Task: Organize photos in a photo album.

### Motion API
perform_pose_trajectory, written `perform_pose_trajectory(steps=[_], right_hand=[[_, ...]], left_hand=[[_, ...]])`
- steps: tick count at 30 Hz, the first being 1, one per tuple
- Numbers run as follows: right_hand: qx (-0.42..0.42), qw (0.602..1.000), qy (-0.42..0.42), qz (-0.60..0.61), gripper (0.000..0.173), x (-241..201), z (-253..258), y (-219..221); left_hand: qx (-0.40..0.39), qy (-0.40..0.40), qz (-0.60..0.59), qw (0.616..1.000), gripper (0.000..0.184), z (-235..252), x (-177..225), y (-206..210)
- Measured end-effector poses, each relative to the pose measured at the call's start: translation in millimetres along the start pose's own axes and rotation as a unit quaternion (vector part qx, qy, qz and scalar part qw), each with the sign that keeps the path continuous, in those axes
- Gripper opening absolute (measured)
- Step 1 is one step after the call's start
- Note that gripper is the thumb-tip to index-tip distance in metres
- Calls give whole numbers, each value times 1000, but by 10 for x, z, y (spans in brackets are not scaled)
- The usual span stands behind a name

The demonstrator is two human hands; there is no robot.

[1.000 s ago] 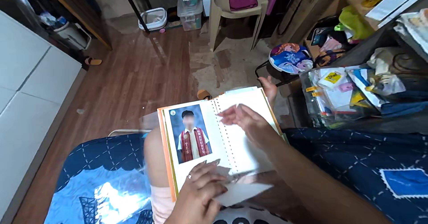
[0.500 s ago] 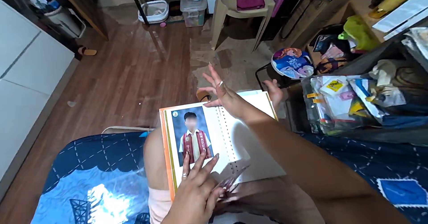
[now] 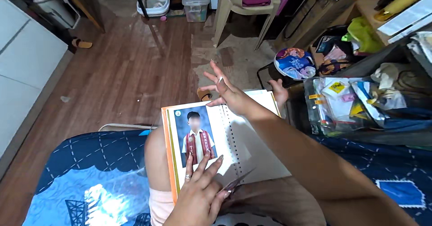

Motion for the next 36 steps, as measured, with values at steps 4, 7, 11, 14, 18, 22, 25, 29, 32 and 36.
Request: perform_pose_trajectory(steps=[4, 7, 11, 14, 18, 22, 25, 29, 32, 36], right_hand=[[6, 1000, 14, 22, 80, 21, 23, -19], [28, 998, 30, 54, 76, 35, 33, -27], [50, 995, 38, 72, 79, 92, 47, -51], [62, 993, 40, 92, 79, 145, 48, -68], [77, 990, 44, 106, 80, 186, 52, -86], [81, 989, 45, 117, 79, 203, 64, -107], [90, 983, 54, 148, 79, 234, 71, -114], [99, 987, 57, 112, 74, 209, 58, -99], [70, 995, 42, 64, 72, 160, 25, -77], [51, 998, 28, 19, 69, 105, 2, -43]], left_hand=[[8, 6, 1, 1000, 39, -13, -4, 9], [18, 14, 14, 1000, 40, -24, -5, 12], [19, 21, 13, 1000, 41, -33, -5, 5], [18, 25, 13, 999, 40, -34, 0, -4], [13, 26, 17, 999, 39, -31, 5, -4], [16, 26, 18, 999, 38, -28, 9, -2], [18, 23, 14, 999, 39, -24, 11, 8], [17, 24, 15, 999, 39, -17, 9, 2], [15, 24, 14, 1000, 39, -18, 4, -2], [20, 26, 16, 999, 39, -14, 7, -2]])
Point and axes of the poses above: each hand's wrist, its own z-axis towards the middle knuckle, its own y-axis out of the palm, x = y × z, the point moved 2 cm from there along z, towards the middle knuckle, and after that the axes turned 15 degrees about -y, right-handed, at the moved point
